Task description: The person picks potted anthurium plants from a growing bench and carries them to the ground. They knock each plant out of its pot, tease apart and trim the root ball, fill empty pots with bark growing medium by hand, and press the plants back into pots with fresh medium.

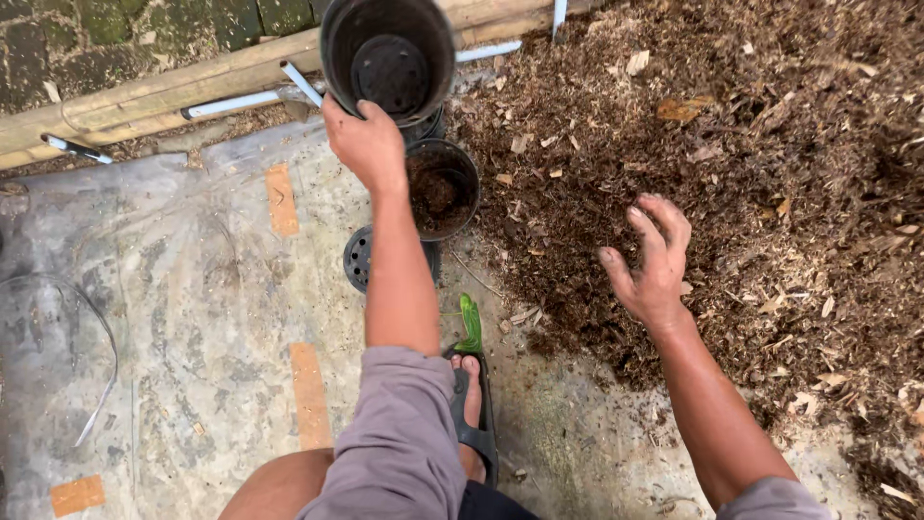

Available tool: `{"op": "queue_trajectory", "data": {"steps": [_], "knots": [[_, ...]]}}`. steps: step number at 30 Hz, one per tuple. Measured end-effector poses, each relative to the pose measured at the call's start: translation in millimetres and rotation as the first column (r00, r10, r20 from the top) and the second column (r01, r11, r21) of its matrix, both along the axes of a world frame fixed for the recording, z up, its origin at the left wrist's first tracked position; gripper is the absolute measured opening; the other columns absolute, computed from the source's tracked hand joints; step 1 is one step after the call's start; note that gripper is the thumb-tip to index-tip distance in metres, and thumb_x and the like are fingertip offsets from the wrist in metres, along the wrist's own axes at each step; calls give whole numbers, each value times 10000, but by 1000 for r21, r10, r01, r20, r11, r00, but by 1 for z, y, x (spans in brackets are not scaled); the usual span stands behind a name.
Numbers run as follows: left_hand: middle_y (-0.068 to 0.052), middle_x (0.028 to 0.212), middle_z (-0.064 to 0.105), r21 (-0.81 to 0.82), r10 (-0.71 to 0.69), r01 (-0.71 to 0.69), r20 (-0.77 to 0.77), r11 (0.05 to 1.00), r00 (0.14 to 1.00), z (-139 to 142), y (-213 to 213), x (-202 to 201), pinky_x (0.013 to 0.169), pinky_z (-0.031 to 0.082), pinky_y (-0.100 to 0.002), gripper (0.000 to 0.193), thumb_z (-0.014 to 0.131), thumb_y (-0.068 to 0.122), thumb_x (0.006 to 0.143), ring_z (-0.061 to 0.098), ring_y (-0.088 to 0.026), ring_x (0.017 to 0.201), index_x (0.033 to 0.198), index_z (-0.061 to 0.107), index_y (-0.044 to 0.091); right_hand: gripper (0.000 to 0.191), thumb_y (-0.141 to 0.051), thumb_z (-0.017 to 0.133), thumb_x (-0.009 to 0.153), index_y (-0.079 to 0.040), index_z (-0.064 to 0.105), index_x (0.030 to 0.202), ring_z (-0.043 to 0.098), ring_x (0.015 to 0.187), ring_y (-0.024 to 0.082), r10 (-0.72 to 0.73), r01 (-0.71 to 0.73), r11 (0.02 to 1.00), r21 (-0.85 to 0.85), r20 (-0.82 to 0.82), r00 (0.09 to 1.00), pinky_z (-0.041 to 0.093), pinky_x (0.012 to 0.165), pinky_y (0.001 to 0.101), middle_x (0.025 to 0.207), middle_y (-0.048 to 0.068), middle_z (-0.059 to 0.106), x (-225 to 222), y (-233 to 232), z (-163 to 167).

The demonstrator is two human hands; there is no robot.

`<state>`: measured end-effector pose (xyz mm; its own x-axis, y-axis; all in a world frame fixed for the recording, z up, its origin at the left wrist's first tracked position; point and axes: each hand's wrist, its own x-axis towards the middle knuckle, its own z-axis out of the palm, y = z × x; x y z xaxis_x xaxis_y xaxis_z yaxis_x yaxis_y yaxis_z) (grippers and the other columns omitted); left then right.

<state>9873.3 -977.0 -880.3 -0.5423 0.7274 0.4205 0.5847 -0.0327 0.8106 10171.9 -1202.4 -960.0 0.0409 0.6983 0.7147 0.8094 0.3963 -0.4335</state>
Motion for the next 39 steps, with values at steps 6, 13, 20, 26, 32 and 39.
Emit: {"op": "queue_trajectory", "data": {"steps": [6,13,20,26,32,39], "knots": [[-221,1282,636,-323,-421,326,-292,889,859,-27,-57,48,1049,494,-528,514,712,407,993,605,-359,1202,1311,573,28,444,-155,737,999,-40,542,1381,535,1364,344,5,-12,997,-75,-93,996,508,1175,481,1414,209,512,11,-26,-42],[-224,1129,612,-545,-664,380,-601,748,445,-72,-139,17,876,454,-522,696,807,249,714,587,-365,1056,1286,495,4,450,-56,756,954,-45,558,1358,581,1312,341,17,-28,992,-123,-90,996,546,1124,442,1390,196,554,11,-38,-55],[-170,1087,688,-402,-588,510,-91,760,804,-104,-97,-1,928,495,-470,406,709,215,993,654,-328,997,1322,569,24,342,-166,686,1008,-114,652,1344,660,1195,203,-159,-56,857,-512,-366,917,590,1016,373,1295,115,693,2,-36,-52],[-108,1281,667,-42,-449,711,748,702,488,-138,-98,5,1042,480,-404,476,583,342,1073,613,-228,1159,1374,555,-25,594,-506,378,1046,-112,432,1488,598,1242,315,-547,-606,525,-598,-782,298,522,1046,477,1380,168,601,-33,1,-33],[-100,1280,650,-101,-243,853,935,512,257,-142,-146,30,935,524,-441,491,463,402,1055,627,-260,1089,1417,548,81,585,-543,445,988,-89,578,1332,567,1291,336,-612,-575,702,-420,-769,-185,472,1012,604,1401,205,579,-34,8,-6],[-166,1289,665,-986,-997,166,3,10,79,-59,-199,-68,1061,523,-449,515,621,121,913,662,-332,1196,1422,584,187,474,-484,517,1082,-25,618,1137,659,1084,384,-487,-482,760,-436,-873,23,597,902,542,1159,269,628,13,16,9]]}}
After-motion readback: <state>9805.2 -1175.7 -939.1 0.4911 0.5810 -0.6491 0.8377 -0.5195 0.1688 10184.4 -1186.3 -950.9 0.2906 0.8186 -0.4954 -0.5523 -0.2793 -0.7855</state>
